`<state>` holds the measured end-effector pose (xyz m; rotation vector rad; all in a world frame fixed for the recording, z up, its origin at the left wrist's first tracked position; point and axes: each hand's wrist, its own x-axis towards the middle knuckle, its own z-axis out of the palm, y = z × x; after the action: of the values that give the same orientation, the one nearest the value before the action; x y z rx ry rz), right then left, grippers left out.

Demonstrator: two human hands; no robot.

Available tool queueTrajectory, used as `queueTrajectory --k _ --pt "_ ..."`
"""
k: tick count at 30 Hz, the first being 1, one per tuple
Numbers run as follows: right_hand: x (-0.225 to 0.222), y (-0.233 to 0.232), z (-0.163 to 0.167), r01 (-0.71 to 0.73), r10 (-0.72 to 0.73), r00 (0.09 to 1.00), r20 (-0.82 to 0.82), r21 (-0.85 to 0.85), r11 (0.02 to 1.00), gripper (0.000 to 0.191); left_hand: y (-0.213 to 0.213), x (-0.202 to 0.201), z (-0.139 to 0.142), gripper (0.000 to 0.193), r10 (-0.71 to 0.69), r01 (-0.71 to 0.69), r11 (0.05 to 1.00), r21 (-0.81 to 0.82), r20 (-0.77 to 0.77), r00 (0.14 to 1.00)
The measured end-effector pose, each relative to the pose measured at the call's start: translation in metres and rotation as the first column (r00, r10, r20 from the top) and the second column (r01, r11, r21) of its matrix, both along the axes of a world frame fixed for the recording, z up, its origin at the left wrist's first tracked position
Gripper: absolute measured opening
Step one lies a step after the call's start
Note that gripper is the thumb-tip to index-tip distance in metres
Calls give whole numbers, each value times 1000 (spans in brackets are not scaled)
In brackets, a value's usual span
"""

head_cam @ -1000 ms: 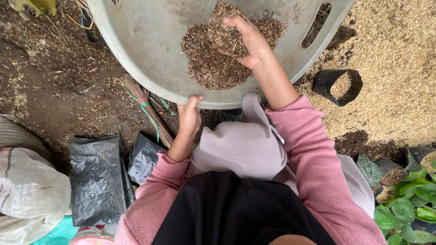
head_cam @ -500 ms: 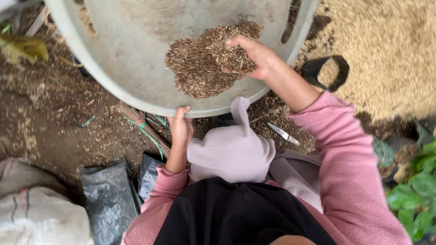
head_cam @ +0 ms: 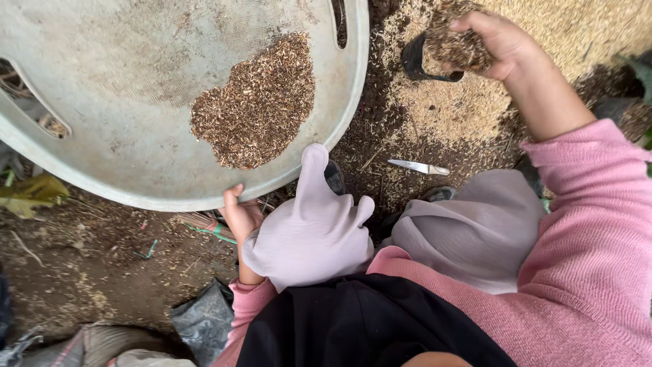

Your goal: The person sits on the ground in a plant nursery and fills small black plastic pots with a soil and husk mix. They scoop the mix from a large plastic basin, press it into each pot by hand, tap and level it, and set the filled pots among rows of potted seedlings.

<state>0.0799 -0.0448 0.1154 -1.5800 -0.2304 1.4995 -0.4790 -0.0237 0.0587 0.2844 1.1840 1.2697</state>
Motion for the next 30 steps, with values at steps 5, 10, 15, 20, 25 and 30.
queueTrajectory --k 5,10,15,20,25,30 --pt "36 -16 -72 -219 309 780 544 -225 949 80 8 3 11 65 -58 58 998 -16 -20 998" --pt "17 -5 -118 -366 605 495 624 -482 796 76 11 8 30 65 -111 111 994 -22 -21 994" --pt "-22 11 -133 -348 589 137 797 -518 782 62 8 23 57 65 -131 129 991 -36 -88 987" --pt "-15 -7 -123 -444 364 8 931 -323 836 52 6 29 69 65 -117 113 992 -56 -81 990" --pt "-7 -19 -120 -510 464 3 886 -398 763 32 10 26 66 67 -112 107 993 -55 -87 990" --pt "-10 -20 -131 -520 433 -45 900 -391 759 39 10 26 68 68 -117 111 992 -62 -107 987"
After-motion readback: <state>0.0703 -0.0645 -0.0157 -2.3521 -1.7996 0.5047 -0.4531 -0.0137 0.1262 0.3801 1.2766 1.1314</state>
